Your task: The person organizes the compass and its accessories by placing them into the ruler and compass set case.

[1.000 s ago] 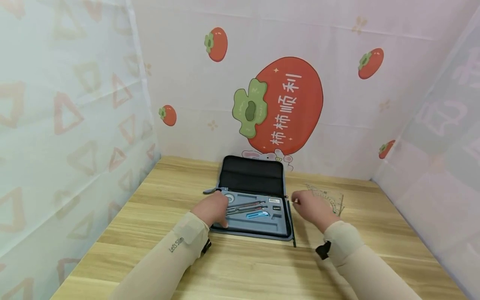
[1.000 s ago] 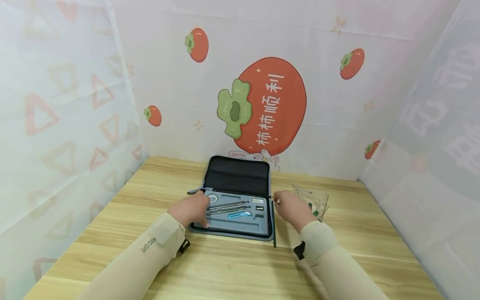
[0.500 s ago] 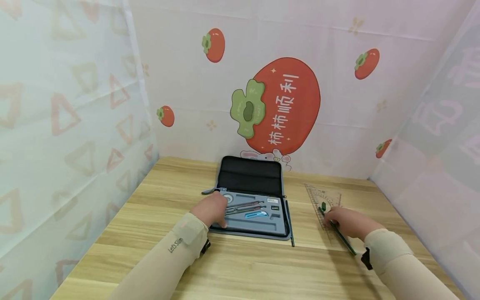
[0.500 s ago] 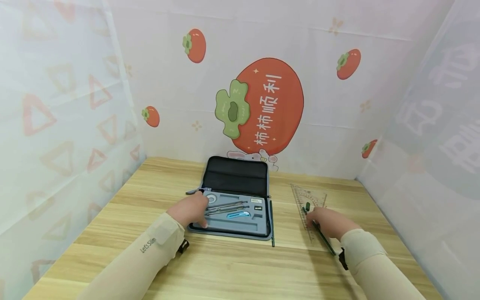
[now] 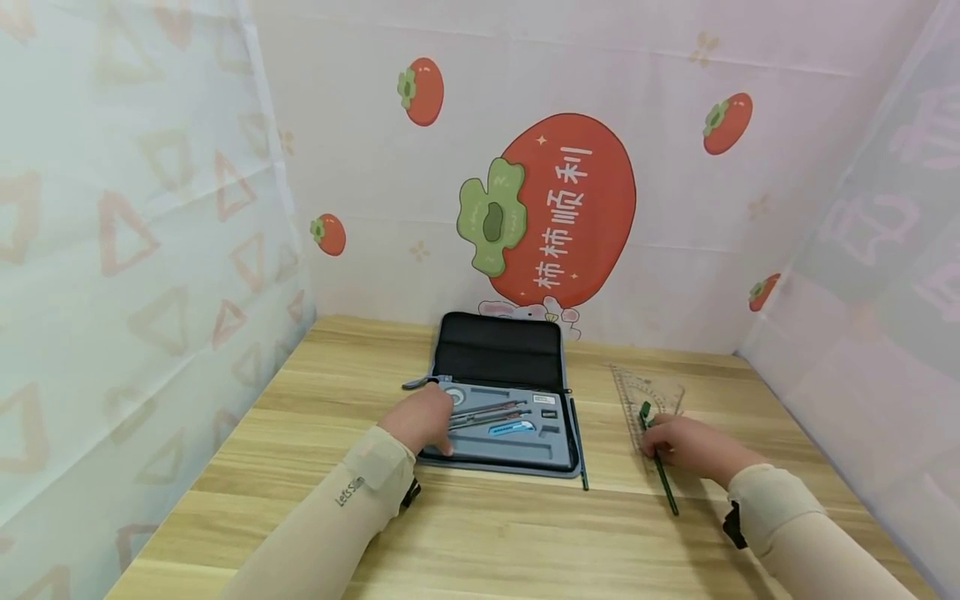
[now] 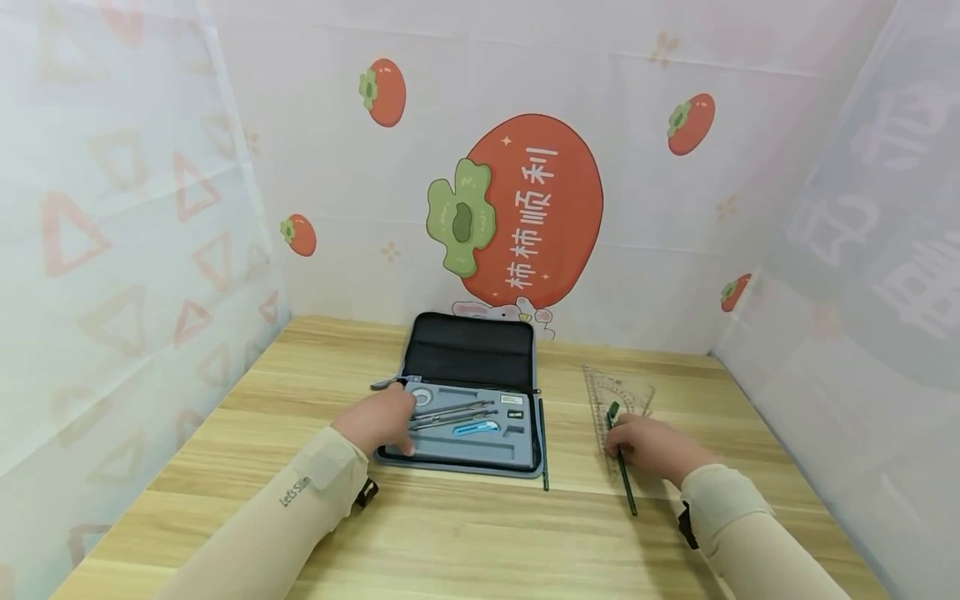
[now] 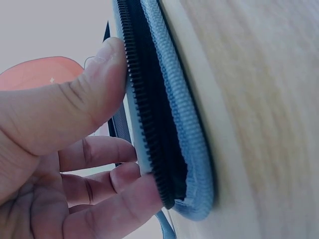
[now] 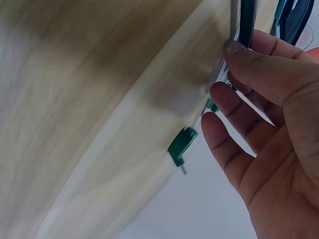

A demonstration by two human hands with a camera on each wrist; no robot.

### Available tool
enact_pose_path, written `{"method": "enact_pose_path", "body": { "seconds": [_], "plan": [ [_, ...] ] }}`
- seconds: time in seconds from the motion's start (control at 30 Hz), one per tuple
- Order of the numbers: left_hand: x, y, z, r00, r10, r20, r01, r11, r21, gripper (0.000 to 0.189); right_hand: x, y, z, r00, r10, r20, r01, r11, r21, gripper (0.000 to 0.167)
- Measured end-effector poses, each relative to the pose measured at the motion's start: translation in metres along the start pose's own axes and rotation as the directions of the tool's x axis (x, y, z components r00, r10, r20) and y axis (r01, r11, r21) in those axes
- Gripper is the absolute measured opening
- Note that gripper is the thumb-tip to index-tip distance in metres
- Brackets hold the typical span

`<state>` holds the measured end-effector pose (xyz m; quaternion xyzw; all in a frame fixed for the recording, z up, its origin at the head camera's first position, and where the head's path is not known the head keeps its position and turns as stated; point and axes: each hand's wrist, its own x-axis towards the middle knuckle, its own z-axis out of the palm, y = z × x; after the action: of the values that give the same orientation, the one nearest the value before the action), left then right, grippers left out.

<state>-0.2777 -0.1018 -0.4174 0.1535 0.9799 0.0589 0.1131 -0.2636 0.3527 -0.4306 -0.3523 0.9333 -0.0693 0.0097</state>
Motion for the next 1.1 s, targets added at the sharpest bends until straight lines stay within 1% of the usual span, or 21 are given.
{"method": "enact_pose_path", "body": {
  "seconds": [0.1,0.23,0.3,0.43,0.5,0.67,0.87,1.0,1.1],
  "plan": [
    [0.001,-0.001,0.001,1.0,-0.004,0.007,0.004,1.0,-0.006,0.04,0.002,-0.004,0.001,1.0,-0.024,-0.009,0.023,1.0,-0.014,0.039],
    [0.0,-0.001,0.001,1.0,-0.003,0.0,0.003,1.0,-0.009,0.046,0.004,-0.008,0.0,0.998,-0.05,-0.031,0.049,0.998,-0.046,0.037],
    [-0.001,0.0,0.001,1.0,0.002,-0.007,-0.002,1.0,-0.01,0.051,0.005,-0.01,0.0,0.998,-0.053,-0.041,0.051,0.997,-0.051,0.036],
    [-0.002,0.0,0.0,1.0,0.008,-0.018,-0.009,1.0,-0.012,0.058,0.011,-0.016,-0.002,0.998,-0.029,-0.056,0.027,0.999,-0.041,0.032],
    [-0.002,0.0,0.001,1.0,0.008,-0.019,-0.008,1.0,-0.01,0.059,0.015,-0.021,-0.003,0.997,-0.024,-0.077,0.02,0.999,-0.047,0.032],
    [0.0,-0.001,0.0,1.0,0.005,-0.015,-0.005,1.0,0.001,0.057,0.026,-0.043,-0.01,0.989,-0.016,-0.148,0.003,0.996,-0.087,0.031],
    [0.0,-0.001,0.0,1.0,0.001,-0.012,-0.001,1.0,0.008,0.056,0.042,-0.072,-0.014,0.974,-0.008,-0.227,-0.022,0.992,-0.128,0.023],
    [0.0,-0.001,0.001,1.0,-0.005,-0.012,0.005,1.0,-0.003,0.058,0.053,-0.087,-0.014,0.966,0.006,-0.258,-0.041,0.991,-0.13,0.021],
    [0.0,-0.002,0.001,1.0,-0.006,-0.012,0.006,1.0,-0.003,0.058,0.06,-0.097,-0.014,0.965,0.03,-0.261,-0.07,0.987,-0.142,0.022]
  ]
}}
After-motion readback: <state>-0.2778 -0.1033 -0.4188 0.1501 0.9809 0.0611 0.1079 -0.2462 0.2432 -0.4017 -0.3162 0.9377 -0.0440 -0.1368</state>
